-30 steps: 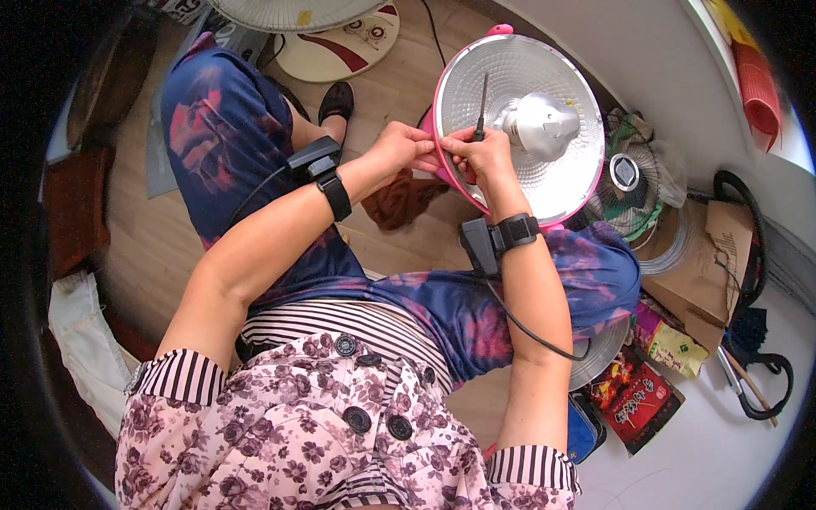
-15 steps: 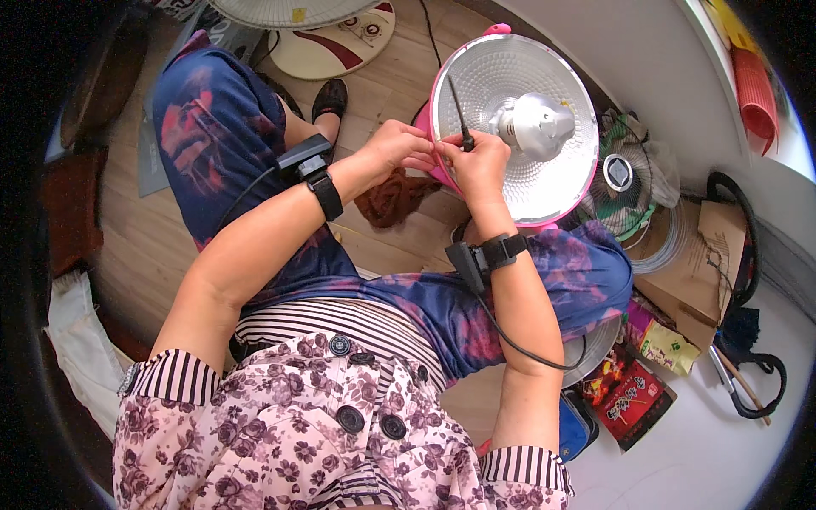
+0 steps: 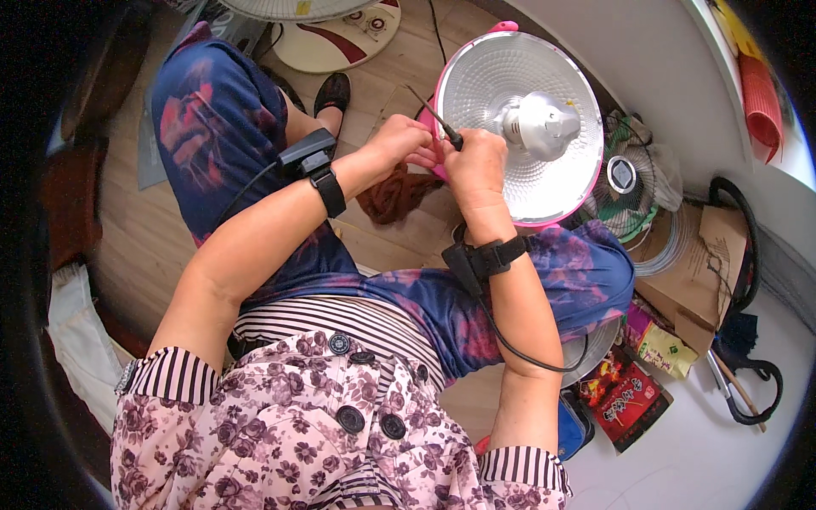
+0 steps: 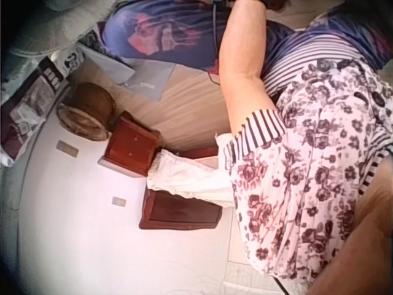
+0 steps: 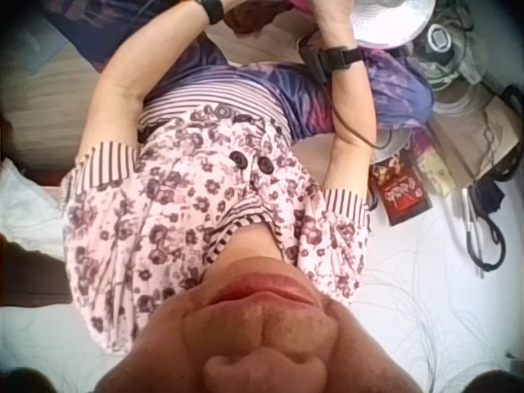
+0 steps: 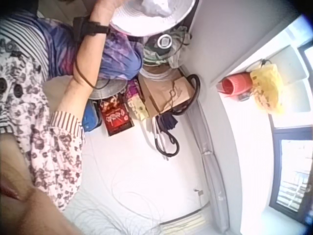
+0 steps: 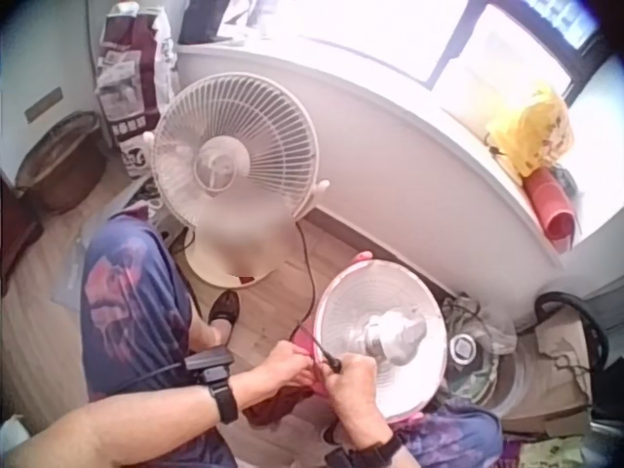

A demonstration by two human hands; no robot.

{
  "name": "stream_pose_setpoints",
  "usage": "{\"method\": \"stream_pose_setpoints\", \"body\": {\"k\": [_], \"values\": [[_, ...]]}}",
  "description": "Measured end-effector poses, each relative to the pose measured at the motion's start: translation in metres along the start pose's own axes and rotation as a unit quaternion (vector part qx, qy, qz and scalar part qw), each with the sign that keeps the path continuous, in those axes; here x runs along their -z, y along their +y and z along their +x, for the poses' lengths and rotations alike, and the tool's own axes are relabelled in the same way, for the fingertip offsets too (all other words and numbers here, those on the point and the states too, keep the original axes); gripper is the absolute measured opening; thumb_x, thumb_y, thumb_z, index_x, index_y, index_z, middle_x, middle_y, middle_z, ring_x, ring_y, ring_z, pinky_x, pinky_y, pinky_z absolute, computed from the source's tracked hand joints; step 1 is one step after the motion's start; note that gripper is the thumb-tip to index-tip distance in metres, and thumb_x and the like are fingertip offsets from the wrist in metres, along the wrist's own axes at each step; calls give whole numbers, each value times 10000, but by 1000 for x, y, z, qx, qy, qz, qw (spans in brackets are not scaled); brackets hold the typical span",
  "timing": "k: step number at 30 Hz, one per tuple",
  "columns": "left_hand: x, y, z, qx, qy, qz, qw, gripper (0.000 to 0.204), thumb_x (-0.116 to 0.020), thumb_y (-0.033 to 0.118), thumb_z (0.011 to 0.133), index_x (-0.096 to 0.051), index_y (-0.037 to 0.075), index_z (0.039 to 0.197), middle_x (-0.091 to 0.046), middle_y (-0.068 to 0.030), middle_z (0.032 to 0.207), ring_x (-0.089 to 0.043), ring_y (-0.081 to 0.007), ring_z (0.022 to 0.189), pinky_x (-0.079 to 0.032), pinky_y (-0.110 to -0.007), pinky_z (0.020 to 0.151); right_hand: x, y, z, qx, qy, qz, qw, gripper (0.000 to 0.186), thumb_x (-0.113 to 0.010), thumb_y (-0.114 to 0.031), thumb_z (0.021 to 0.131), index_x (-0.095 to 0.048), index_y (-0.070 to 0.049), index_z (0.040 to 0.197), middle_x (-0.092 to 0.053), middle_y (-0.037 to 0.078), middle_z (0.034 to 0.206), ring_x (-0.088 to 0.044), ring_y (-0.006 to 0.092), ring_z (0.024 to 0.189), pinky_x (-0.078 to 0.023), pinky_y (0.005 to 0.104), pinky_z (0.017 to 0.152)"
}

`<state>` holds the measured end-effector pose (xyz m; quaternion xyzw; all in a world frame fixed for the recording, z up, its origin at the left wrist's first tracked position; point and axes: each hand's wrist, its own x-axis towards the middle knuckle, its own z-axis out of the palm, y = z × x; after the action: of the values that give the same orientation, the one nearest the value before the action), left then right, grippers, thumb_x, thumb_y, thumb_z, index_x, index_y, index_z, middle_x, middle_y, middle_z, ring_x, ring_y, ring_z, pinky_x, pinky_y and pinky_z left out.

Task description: The person sits on the floor and uses a screwdriver to remove screws from a pink and white circular light fixture, handling the internal wiring and hardware.

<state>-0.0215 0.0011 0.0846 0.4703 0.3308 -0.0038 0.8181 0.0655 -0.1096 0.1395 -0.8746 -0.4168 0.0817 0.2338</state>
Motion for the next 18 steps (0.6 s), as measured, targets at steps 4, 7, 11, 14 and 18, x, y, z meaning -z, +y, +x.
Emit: {"method": "stream_pose_setpoints", "body": {"k": [4, 7, 11, 14, 18], "values": [[3, -1, 1, 3, 10, -3, 1000, 186, -496, 12, 801, -619, -110, 869, -653, -176, 833, -666, -234, 726, -563, -296, 668, 2, -4, -3, -19, -26, 12, 999, 167, -700, -157, 699, -662, 5, 712, -592, 215, 673, -595, 387, 657, -466, 440, 625], [-3, 7, -4, -14, -6, 28, 999, 184, -503, 19, 800, -620, -110, 858, -654, -177, 831, -667, -231, 731, -563, -295, 667, 0, 4, -4, 19, 19, 44, 999, 179, -693, -157, 712, -656, 17, 717, -593, 215, 693, -588, 392, 675, -457, 441, 630], [-3, 7, -6, -5, 9, 3, 1000, 181, -513, 23, 797, -621, -114, 846, -654, -178, 825, -668, -232, 731, -562, -294, 668, 1, 2, -2, 24, 2, 25, 999, 184, -690, -159, 719, -654, 21, 712, -589, 214, 705, -582, 391, 686, -454, 439, 636], [-2, 7, -8, -10, 10, -19, 1000, 194, -511, 36, 796, -618, -119, 841, -651, -190, 815, -668, -242, 726, -562, -299, 673, 2, 2, -1, 47, 15, 16, 999, 166, -686, -152, 732, -667, 13, 731, -598, 213, 689, -593, 383, 668, -463, 421, 625], [-2, 7, -9, 2, 12, -25, 1000, 235, -506, 74, 800, -612, -127, 861, -645, -203, 825, -666, -258, 729, -560, -310, 684, 2, 5, 3, -58, -12, 110, 992, 139, -722, -133, 713, -693, -8, 766, -616, 196, 641, -623, 295, 589, -479, 362, 595]]}}
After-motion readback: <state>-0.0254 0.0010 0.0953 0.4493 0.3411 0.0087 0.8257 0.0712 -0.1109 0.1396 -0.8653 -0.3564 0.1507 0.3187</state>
